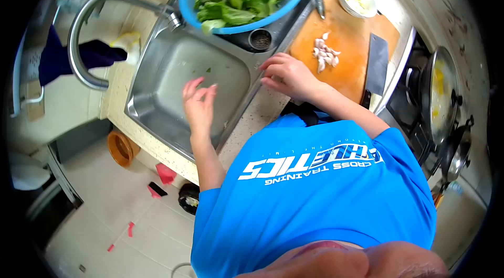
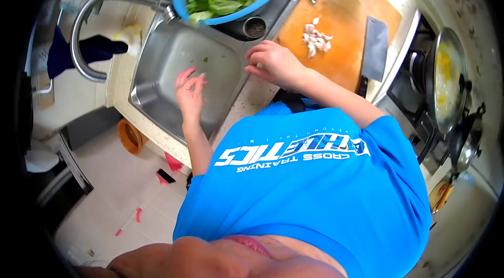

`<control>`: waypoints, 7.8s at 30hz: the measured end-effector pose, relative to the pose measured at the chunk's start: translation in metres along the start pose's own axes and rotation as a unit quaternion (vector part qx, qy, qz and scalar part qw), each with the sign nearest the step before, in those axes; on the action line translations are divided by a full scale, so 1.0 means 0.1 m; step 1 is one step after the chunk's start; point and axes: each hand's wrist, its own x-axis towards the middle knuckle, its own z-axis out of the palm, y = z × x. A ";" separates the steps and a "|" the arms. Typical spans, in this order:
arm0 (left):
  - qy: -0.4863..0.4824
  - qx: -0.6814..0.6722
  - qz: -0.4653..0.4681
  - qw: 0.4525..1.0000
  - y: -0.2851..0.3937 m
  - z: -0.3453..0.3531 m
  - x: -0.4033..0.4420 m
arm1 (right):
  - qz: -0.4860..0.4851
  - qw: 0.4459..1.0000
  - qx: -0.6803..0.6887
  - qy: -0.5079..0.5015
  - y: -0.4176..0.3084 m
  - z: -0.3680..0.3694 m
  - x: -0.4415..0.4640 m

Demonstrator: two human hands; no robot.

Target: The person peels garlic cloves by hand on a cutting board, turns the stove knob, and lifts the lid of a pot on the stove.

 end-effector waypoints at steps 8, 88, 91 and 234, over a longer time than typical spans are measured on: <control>-0.110 -0.228 0.191 0.948 1.40 1.05 0.66 | 0.256 0.942 0.037 0.214 0.18 -0.68 -1.07; -0.291 -0.350 0.271 0.848 2.29 1.80 0.32 | 0.506 0.793 -0.087 0.328 -0.32 -0.64 -2.51; -0.252 -0.310 0.423 0.813 2.42 2.15 0.29 | 0.517 0.777 -0.040 0.357 -0.28 -0.59 -2.56; -0.035 -0.190 0.415 0.889 2.46 1.79 0.96 | 0.536 0.733 0.017 0.419 -0.55 -0.20 -2.85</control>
